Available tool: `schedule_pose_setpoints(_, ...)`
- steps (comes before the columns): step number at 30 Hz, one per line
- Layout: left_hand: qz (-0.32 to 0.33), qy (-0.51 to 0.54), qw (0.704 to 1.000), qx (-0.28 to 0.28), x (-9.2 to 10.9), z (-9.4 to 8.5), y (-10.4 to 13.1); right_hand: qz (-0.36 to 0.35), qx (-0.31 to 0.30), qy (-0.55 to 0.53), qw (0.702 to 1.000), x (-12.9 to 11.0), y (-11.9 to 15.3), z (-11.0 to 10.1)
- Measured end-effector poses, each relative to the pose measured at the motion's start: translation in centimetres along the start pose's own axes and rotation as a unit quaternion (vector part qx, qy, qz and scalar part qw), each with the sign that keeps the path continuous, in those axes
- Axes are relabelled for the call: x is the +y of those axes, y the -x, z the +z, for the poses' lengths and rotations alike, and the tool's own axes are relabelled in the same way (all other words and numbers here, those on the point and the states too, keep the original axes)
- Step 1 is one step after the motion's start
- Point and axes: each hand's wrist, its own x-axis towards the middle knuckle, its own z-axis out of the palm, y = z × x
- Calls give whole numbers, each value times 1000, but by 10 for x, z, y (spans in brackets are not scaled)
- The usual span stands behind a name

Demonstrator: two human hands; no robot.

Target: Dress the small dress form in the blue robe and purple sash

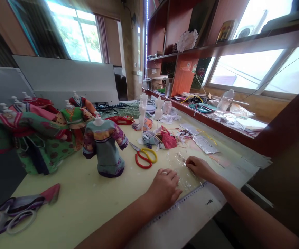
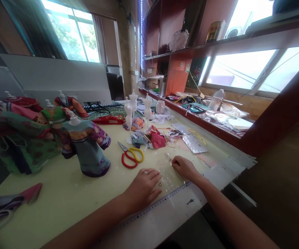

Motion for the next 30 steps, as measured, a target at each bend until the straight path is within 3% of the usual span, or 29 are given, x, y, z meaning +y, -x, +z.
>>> schedule_pose_setpoints(4,5,-21,1000,-13,0,38,-34,-6,7,2,1000,0,0,0)
schedule_pose_setpoints(8,-20,-29,999,-15,-5,56,-48,-8,11,5,1000,1,-1,1)
schedule_pose_setpoints(30,-23,-8,1000,-8,-12,59,-45,-42,21,-42,998,3,8,-7)
